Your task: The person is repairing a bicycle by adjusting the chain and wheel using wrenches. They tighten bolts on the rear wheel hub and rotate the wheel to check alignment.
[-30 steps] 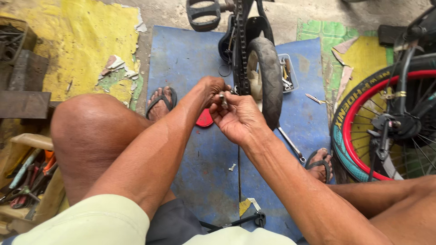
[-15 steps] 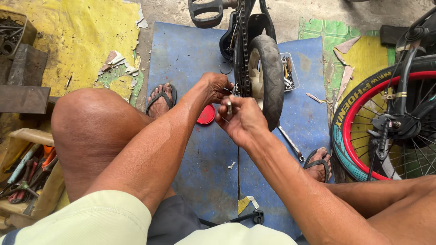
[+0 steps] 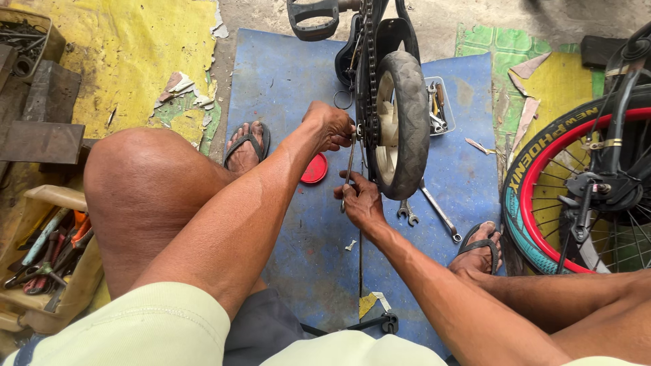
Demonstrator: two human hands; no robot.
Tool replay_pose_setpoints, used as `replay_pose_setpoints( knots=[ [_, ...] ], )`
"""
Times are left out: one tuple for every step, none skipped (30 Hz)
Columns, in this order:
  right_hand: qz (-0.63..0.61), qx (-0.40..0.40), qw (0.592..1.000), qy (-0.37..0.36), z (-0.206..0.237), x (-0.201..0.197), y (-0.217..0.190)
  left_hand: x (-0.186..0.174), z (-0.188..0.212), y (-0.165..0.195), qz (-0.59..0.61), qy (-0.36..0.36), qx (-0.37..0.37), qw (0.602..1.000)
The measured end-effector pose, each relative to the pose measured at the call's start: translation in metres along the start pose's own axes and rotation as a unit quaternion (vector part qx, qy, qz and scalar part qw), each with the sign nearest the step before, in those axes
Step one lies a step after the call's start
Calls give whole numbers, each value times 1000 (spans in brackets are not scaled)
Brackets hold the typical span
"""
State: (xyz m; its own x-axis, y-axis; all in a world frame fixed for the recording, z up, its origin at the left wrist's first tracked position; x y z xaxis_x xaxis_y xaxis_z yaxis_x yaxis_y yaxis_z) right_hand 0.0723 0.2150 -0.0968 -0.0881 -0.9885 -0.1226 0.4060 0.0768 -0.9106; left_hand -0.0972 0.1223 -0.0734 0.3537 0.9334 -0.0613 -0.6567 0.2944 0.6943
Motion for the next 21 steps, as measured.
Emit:
replay_pose_setpoints(
  knots=[
    [24, -7, 1000, 4, -6, -1, 2, 0, 5, 1, 2, -2, 1, 1000],
    [49, -14, 999, 8, -10, -1, 3, 1, 10, 3, 3, -4, 2, 1000],
    [52, -22, 998, 7, -13, -1, 4, 2, 16, 5, 5, -6, 3, 1000],
    [56, -30, 998, 6, -15, -1, 4, 1, 21, 7, -18, 8, 3, 1000],
    [59, -38, 997, 6, -15, -1, 4, 0, 25, 9, -41, 21, 4, 999],
    [48, -27, 998, 9, -14, -1, 6, -1, 28, 11, -64, 34, 5, 997],
    [36, -15, 999, 12, -12, -1, 7, 0, 30, 13, -39, 31, 5, 999],
    [25, -3, 1000, 16, -9, -1, 7, 0, 32, 14, -14, 27, 4, 1000],
    [19, -30, 999, -2, -5, 2, 3, 0, 31, 14, 10, 23, 4, 1000],
    [12, -58, 998, -19, -1, 5, -2, -2, 30, 14, -24, 38, -3, 999],
    [5, -85, 996, -37, 3, 8, -9, -6, 29, 13, -58, 54, -10, 997],
    [2, -61, 998, -31, 8, 9, -10, -10, 26, 11, -91, 71, -17, 993],
    [-2, -38, 999, -28, 12, 10, -14, -10, 23, 10, -96, 53, -13, 994],
    [-5, -16, 1000, -26, 16, 11, -19, -10, 19, 9, -100, 36, -7, 994],
    [-35, 2, 999, -30, 20, 11, -26, -10, 16, 7, -103, 18, -3, 995],
    [-63, 23, 997, -31, 26, 8, -32, -11, 12, 4, -72, 20, -8, 997],
    [-91, 44, 994, -31, 33, 4, -40, -11, 9, 1, -41, 21, -13, 999],
    [-110, 62, 992, -28, 40, 1, -48, -10, 6, -1, -11, 21, -15, 1000],
    [-131, 79, 988, -27, 45, 0, -58, -8, 4, -3, -28, 19, -18, 999],
    [-152, 96, 983, -25, 51, 0, -67, -7, 2, -5, -44, 17, -22, 999],
    [-204, 127, 970, -21, 55, -1, -75, -5, 0, -7, -62, 16, -27, 998]
  ],
)
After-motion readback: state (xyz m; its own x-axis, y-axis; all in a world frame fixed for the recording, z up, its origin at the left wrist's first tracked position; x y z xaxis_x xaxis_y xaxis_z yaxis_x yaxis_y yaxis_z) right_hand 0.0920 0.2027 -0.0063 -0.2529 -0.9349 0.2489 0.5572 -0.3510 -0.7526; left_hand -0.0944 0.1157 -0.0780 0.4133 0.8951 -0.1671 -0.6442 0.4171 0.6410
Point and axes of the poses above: each hand's wrist, its own z-axis away from the middle knuckle, its own x-axis out of the palm, y = z × x, the point moved 5 cm from there along -z, towards the middle knuckle, and after that the axes turned 12 degrees about -z, right-handed, at the moved point
